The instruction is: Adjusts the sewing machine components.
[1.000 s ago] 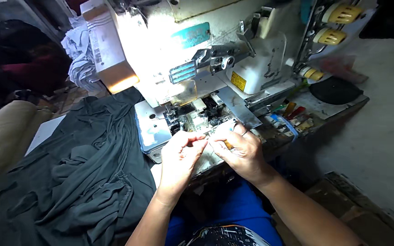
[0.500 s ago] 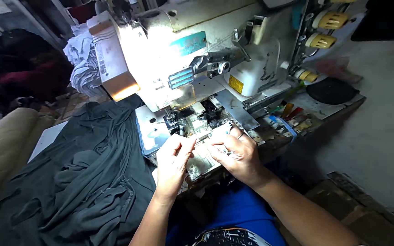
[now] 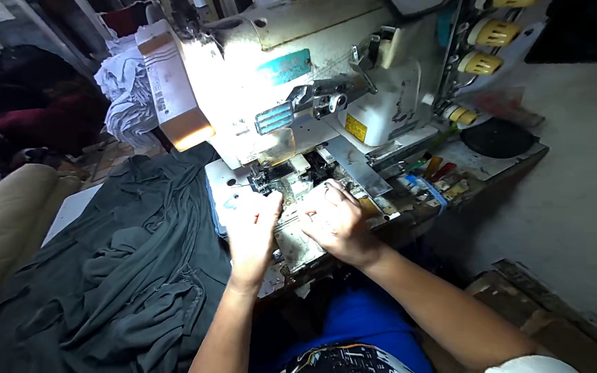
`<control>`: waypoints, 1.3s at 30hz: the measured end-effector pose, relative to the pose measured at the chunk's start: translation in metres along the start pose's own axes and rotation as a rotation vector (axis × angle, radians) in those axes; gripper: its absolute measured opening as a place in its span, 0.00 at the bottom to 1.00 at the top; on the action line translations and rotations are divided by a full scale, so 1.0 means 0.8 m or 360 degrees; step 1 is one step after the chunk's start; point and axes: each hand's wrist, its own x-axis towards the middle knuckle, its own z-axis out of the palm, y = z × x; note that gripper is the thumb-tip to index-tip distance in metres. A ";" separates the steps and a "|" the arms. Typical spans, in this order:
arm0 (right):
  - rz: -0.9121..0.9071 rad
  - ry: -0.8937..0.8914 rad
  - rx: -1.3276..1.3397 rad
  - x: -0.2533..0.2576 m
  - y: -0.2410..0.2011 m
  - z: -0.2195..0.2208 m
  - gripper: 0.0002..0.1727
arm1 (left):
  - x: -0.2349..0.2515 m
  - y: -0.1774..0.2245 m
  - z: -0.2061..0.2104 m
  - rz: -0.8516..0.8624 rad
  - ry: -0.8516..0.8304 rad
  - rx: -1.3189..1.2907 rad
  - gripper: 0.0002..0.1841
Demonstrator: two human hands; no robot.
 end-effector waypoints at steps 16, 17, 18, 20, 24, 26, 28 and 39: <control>-0.0139 -0.0270 -0.0274 0.027 0.050 0.084 0.10 | 0.041 -0.038 -0.045 -0.0347 0.0119 0.0268 0.10; -0.0135 -0.0273 -0.0276 0.026 0.050 0.084 0.10 | 0.040 -0.041 -0.045 -0.0330 0.0120 0.0270 0.10; -0.0129 -0.0281 -0.0275 0.026 0.050 0.083 0.10 | 0.040 -0.044 -0.044 -0.0302 0.0124 0.0275 0.10; -0.0119 -0.0264 -0.0269 0.026 0.051 0.084 0.10 | 0.039 -0.045 -0.043 -0.0275 0.0125 0.0313 0.10; -0.0117 -0.0237 -0.0299 0.026 0.050 0.086 0.10 | 0.039 -0.043 -0.044 -0.0258 0.0114 0.0369 0.08; -0.0119 -0.0222 -0.0310 0.026 0.051 0.088 0.09 | 0.039 -0.042 -0.043 -0.0267 0.0127 0.0383 0.08; -0.0120 -0.0210 -0.0319 0.027 0.051 0.090 0.10 | 0.039 -0.043 -0.044 -0.0258 0.0123 0.0379 0.08; -0.0102 -0.0245 -0.0318 0.027 0.048 0.090 0.08 | 0.039 -0.048 -0.043 -0.0177 0.0097 0.0303 0.05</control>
